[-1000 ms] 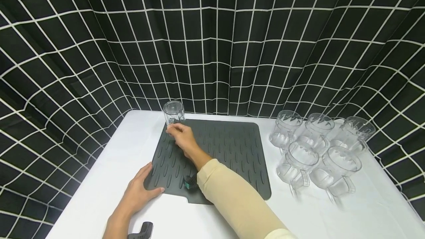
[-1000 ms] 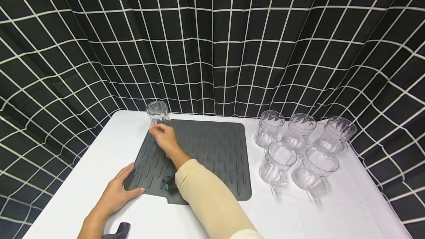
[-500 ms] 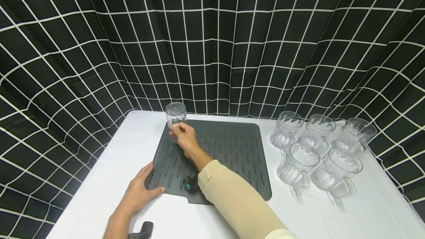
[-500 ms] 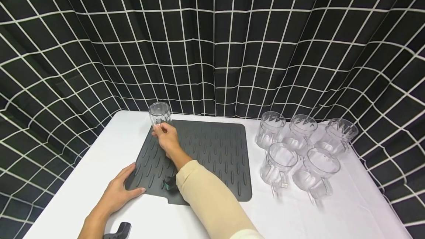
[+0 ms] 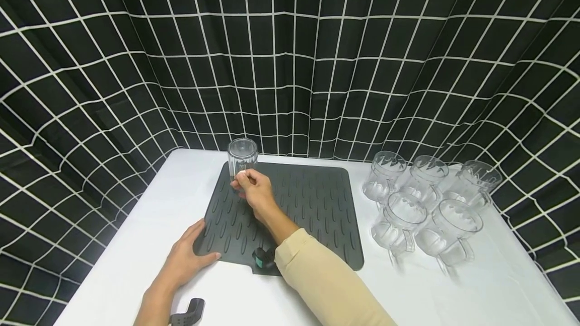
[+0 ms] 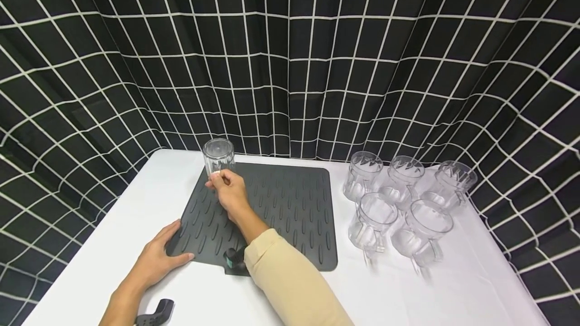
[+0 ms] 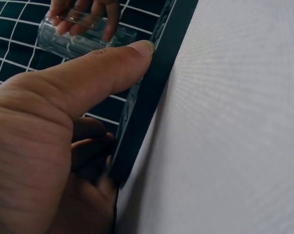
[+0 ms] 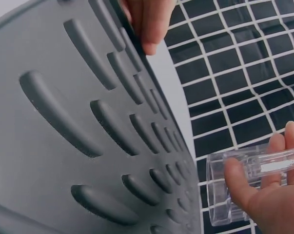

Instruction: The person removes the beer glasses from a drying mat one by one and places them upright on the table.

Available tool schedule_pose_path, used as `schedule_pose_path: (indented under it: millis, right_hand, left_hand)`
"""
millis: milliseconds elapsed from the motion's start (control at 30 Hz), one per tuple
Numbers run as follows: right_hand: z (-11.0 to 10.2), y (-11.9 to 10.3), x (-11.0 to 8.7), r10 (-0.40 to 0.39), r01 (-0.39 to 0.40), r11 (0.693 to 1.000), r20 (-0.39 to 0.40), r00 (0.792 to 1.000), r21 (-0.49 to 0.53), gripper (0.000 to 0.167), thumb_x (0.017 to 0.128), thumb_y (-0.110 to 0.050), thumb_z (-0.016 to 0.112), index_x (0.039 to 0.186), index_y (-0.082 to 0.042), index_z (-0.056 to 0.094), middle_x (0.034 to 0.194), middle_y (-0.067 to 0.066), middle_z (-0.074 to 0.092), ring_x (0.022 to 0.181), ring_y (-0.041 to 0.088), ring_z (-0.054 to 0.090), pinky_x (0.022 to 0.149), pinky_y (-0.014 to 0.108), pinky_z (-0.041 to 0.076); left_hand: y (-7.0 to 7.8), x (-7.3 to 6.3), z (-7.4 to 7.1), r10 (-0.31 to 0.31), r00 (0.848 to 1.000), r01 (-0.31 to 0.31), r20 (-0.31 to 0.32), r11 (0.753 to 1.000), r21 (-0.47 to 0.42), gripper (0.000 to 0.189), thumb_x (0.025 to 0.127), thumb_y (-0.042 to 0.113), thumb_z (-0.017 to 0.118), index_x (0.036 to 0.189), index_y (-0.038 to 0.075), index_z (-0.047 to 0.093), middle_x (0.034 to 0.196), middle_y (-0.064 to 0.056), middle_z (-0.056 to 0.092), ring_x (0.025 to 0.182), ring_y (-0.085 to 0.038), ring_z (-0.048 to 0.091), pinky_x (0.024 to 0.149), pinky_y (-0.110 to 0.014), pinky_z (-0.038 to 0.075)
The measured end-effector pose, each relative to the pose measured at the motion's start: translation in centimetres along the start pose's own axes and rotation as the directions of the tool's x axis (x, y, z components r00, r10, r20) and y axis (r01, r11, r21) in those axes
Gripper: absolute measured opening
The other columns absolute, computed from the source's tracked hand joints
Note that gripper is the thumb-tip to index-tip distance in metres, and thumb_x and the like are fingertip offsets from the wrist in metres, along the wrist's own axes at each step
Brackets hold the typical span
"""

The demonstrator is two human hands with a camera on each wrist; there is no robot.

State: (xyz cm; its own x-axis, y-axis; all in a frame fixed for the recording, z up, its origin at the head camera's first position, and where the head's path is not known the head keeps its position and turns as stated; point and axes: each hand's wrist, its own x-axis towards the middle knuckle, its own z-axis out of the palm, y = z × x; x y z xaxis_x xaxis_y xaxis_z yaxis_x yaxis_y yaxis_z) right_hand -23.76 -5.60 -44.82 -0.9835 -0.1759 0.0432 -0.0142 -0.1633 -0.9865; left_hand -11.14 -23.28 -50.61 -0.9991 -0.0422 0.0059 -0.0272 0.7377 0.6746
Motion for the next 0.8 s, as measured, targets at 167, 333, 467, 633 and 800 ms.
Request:
schedule_pose_path:
  millis: [167, 333, 467, 633, 800]
  right_hand:
    - [-0.5, -0.4, -1.0, -0.012, 0.012, 1.000, 0.023, 1.000, 0.004, 0.017, 0.098, -0.017, 0.059, 0.091, -0.003, 0.065, 0.085, 0.006, 0.071, 0.086, 0.018, 0.067, 0.082, 0.044, 0.057]
    - [-1.0, -0.7, -2.1, -0.035, 0.035, 0.999, 0.025, 0.999, 0.008, 0.016, 0.098, -0.016, 0.059, 0.091, -0.003, 0.065, 0.086, 0.006, 0.071, 0.087, 0.019, 0.068, 0.079, 0.040, 0.058]
    - [-1.5, -1.3, -3.1, -0.061, 0.060, 0.998, 0.026, 0.998, 0.011, 0.017, 0.098, -0.017, 0.059, 0.092, -0.002, 0.065, 0.087, 0.007, 0.071, 0.087, 0.021, 0.067, 0.081, 0.039, 0.058]
    - [-2.4, -1.8, -4.3, -0.087, 0.087, 0.996, 0.047, 0.995, 0.006, 0.021, 0.098, -0.019, 0.058, 0.094, 0.001, 0.064, 0.089, 0.010, 0.070, 0.089, 0.022, 0.067, 0.083, 0.039, 0.057]
    - [-3.4, -2.0, -5.2, -0.131, 0.131, 0.991, 0.068, 0.989, 0.001, 0.022, 0.098, -0.017, 0.058, 0.094, 0.004, 0.062, 0.089, 0.013, 0.069, 0.089, 0.023, 0.067, 0.084, 0.041, 0.057]
  left_hand:
    - [0.0, 0.0, 0.0, -0.004, 1.000, 0.004, 0.000, 1.000, -0.003, 0.099, 0.072, 0.038, 0.083, 0.147, -0.003, 0.033, 0.153, -0.019, 0.028, 0.139, -0.041, 0.025, 0.110, -0.058, 0.023]
    - [0.0, 0.0, 0.0, -0.002, 1.000, 0.002, 0.001, 1.000, -0.007, 0.099, 0.072, 0.037, 0.084, 0.147, -0.003, 0.033, 0.153, -0.019, 0.028, 0.139, -0.041, 0.025, 0.110, -0.058, 0.022]
    - [0.1, 0.1, -0.1, -0.002, 1.000, 0.002, 0.012, 1.000, -0.010, 0.099, 0.073, 0.037, 0.083, 0.148, -0.002, 0.032, 0.154, -0.019, 0.026, 0.139, -0.041, 0.024, 0.110, -0.058, 0.022]
    - [0.1, 0.0, -0.2, -0.001, 1.000, 0.001, 0.013, 1.000, -0.004, 0.098, 0.074, 0.037, 0.082, 0.148, -0.003, 0.031, 0.154, -0.019, 0.026, 0.139, -0.043, 0.023, 0.110, -0.060, 0.022]
    - [0.0, 0.0, 0.0, 0.008, 1.000, -0.008, 0.003, 1.000, -0.010, 0.096, 0.074, 0.033, 0.083, 0.147, -0.002, 0.033, 0.154, -0.018, 0.028, 0.139, -0.042, 0.025, 0.110, -0.059, 0.022]
